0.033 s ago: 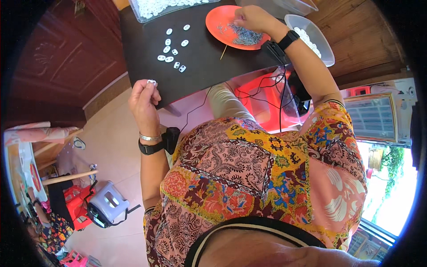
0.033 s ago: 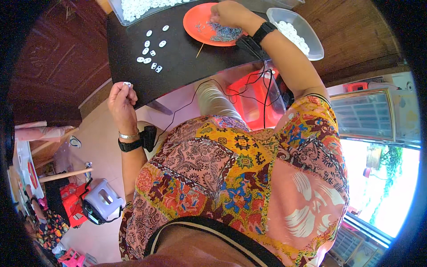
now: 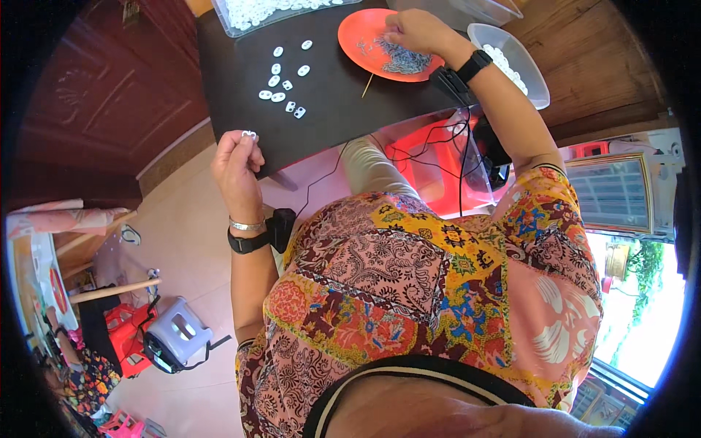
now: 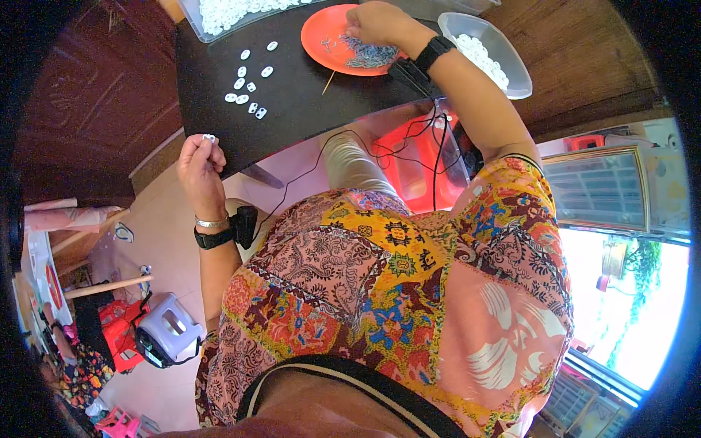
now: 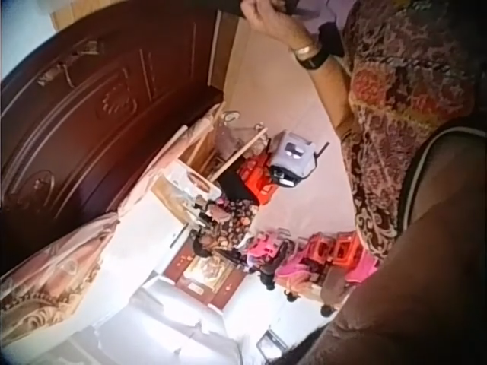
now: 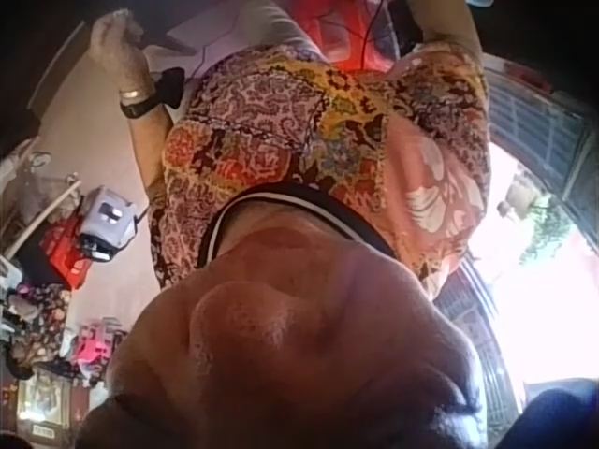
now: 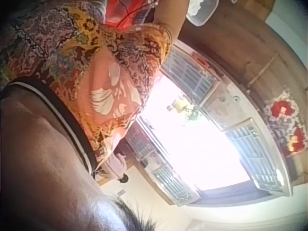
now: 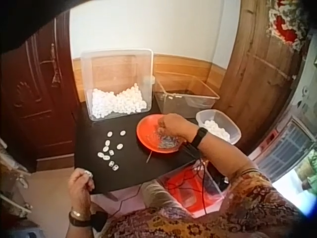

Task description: Assembling small white plastic components by inserting metal pins into them.

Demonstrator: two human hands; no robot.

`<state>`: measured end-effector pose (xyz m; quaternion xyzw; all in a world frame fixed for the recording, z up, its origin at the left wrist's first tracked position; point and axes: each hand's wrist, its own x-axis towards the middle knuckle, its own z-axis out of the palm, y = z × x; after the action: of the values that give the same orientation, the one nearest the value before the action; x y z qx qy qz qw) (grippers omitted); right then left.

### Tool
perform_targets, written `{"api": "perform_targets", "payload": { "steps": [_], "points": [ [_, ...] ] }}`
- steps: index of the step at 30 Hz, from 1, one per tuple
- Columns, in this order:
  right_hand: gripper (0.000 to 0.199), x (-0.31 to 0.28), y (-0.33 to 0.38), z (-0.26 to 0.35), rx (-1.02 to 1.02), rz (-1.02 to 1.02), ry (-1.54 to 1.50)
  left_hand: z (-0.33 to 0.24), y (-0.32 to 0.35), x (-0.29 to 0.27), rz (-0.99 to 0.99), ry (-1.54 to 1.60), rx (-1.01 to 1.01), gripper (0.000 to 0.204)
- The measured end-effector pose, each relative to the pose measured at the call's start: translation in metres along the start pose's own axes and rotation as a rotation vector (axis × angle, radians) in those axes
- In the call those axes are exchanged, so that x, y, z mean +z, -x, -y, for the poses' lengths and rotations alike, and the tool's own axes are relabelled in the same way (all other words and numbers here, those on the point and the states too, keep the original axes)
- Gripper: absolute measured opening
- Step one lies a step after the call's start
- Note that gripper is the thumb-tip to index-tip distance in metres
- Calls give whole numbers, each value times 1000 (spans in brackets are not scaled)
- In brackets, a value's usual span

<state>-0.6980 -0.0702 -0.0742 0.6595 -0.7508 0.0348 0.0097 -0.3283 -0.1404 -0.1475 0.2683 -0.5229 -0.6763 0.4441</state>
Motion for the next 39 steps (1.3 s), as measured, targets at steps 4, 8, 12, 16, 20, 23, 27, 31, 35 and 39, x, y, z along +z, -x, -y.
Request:
{"api": "perform_targets", "payload": {
  "steps": [4, 8, 12, 16, 20, 23, 27, 31, 35, 39],
  "points": [
    [27, -1, 6, 7, 56, 3, 117, 0, 0, 1, -1, 23, 18, 13],
    [25, 4, 7, 0, -1, -34, 68, 1, 0, 1, 26, 117, 16, 13],
    [21, 5, 2, 6, -68, -44, -39, 1, 1, 0, 26, 132, 16, 14],
    [19, 7, -7, 17, -89, 45, -141, 0, -1, 0, 11, 108, 8, 13],
    [20, 3, -10, 24, -108, 82, -134, -2, -1, 1, 19, 86, -4, 13],
    [21, -6, -13, 38, -57, 74, 159, -2, -1, -2, 23, 100, -19, 12],
    [20, -19, -16, 56, -34, 48, 140, -3, 0, -3, 12, 109, -44, 12],
    [22, -31, -40, 81, -165, 46, -9, -3, 0, -4, 22, 158, -31, 11],
    [21, -8, -80, 95, -302, -7, 11, -3, -4, -5, 60, 144, -62, 11],
    [21, 15, -99, 125, -473, -181, 114, -1, -5, -7, 66, 144, -90, 10]
  ]
}}
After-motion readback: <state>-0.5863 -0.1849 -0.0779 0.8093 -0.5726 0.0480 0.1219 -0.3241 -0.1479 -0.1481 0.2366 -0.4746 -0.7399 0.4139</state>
